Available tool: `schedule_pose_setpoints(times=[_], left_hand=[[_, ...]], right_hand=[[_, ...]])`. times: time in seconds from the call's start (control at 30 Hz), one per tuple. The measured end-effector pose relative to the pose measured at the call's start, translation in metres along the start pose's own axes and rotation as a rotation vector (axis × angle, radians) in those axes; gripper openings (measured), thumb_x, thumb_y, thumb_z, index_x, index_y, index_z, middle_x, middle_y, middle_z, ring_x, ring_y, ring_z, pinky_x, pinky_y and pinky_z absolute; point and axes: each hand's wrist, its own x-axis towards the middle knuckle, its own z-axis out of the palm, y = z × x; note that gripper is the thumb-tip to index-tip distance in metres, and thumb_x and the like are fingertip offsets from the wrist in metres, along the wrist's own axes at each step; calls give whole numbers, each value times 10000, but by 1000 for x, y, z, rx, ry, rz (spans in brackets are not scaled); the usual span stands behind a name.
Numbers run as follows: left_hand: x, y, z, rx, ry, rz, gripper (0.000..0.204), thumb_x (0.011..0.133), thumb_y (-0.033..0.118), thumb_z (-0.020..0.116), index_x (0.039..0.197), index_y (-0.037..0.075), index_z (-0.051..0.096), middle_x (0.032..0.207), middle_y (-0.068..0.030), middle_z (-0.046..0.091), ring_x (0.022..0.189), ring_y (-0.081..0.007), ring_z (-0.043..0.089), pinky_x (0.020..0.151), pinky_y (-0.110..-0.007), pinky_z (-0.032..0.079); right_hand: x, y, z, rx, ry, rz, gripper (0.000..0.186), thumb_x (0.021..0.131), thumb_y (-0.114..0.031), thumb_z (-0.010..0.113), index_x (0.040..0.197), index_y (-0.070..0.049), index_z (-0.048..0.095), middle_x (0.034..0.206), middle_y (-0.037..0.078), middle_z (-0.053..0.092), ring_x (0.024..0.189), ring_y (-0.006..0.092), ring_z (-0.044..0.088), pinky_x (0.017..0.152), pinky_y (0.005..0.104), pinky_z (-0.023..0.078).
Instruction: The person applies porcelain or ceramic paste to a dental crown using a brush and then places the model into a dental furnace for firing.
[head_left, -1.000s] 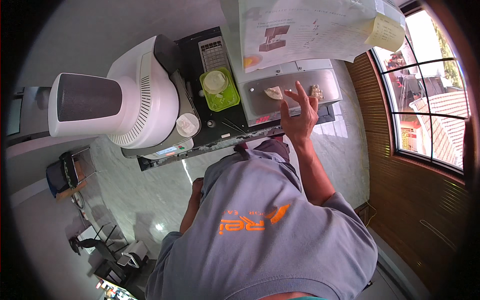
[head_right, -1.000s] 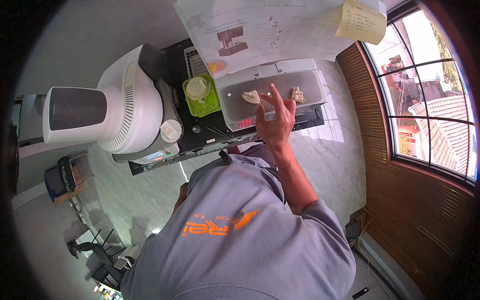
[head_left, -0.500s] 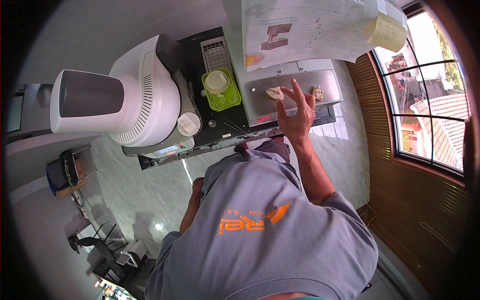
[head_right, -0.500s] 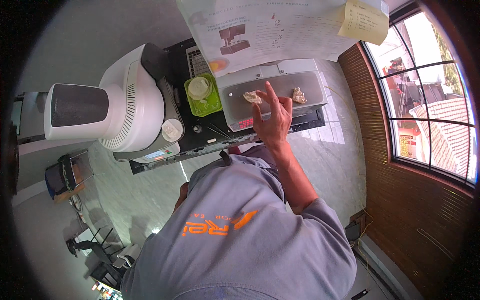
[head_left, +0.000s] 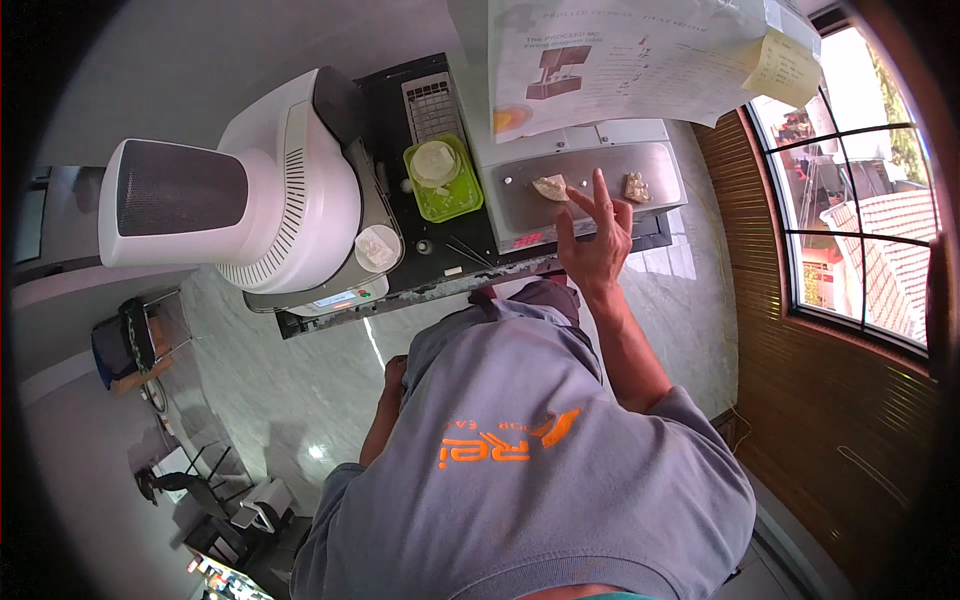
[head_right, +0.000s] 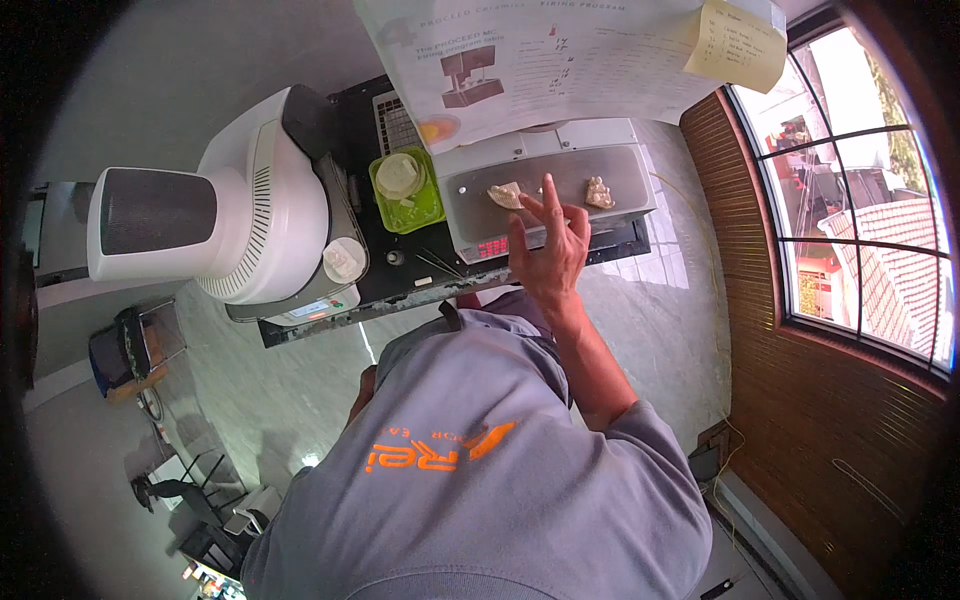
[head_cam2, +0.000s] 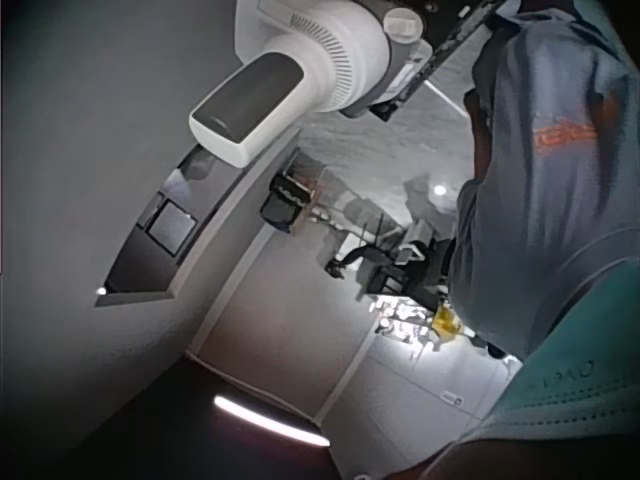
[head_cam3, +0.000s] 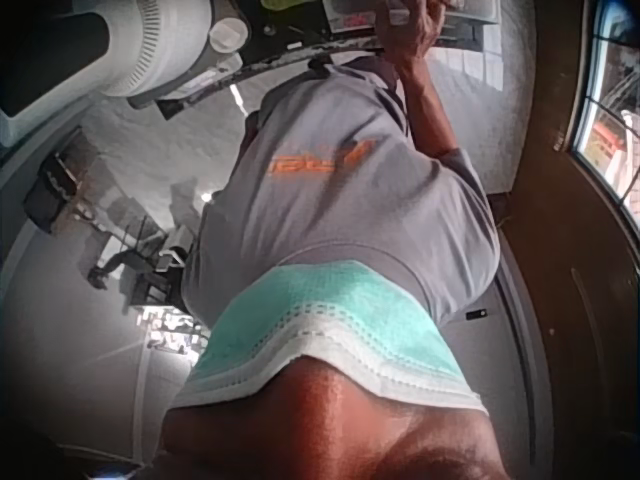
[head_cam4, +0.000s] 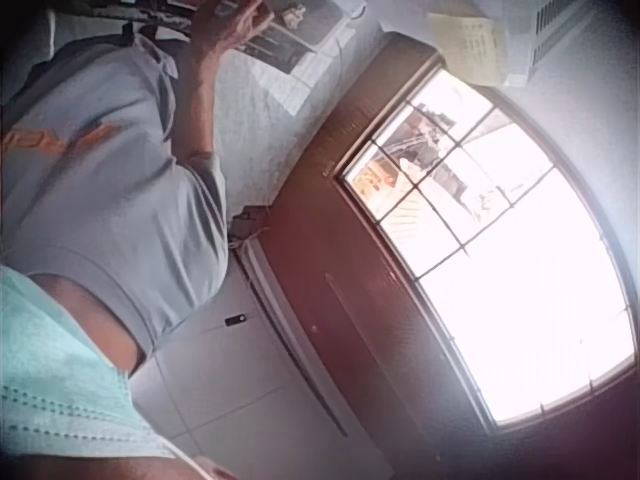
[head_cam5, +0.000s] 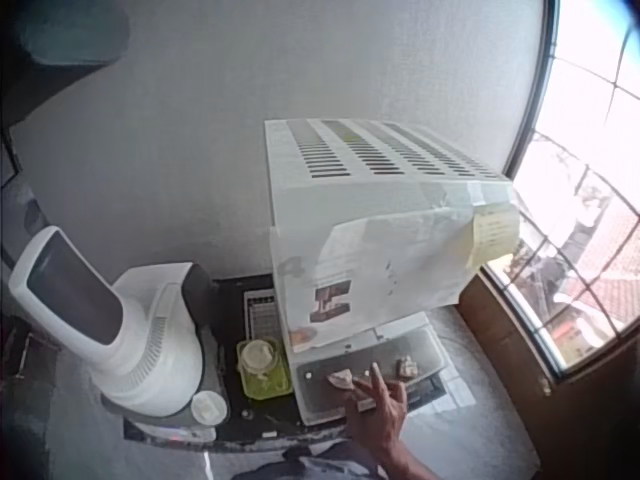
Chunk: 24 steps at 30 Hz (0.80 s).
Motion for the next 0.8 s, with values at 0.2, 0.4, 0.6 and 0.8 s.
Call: schedule_pose_setpoints(times=[0.2,0.4,0.6,0.8], left_hand=[[0,24,-4,-65,-7,-92,373,930,287,713,1197,44,805,1139,-165,810,1061,-286,765,941,-402,583],[1,25,-6,-50,38,-90,336,925,270,721,1156,44,812,1111,-162,814,1048,-293,767,935,-398,585],[-1,47,-6,-152,59,-270,352,929,283,742,1182,44,794,1152,-175,804,1073,-301,763,946,-397,584],[-8,34,-2,-146,132,-189,372,936,286,741,1216,43,776,1207,-191,786,1130,-319,750,951,-410,583]], right_hand=[[-10,4,1,-50,-42,-8,856,859,-185,827,1625,-67,463,1161,-43,823,1019,235,617,961,388,452],[-11,2,1,-91,-49,-42,859,867,-206,820,1630,-70,451,1186,-65,816,1027,235,611,938,386,448],[-13,4,2,-109,-50,-32,866,858,-210,825,1629,-78,455,1190,-60,816,1024,235,608,935,385,447],[-11,0,1,-107,-45,-47,874,849,-191,827,1631,-83,452,1193,-58,815,1020,233,608,941,381,446]])
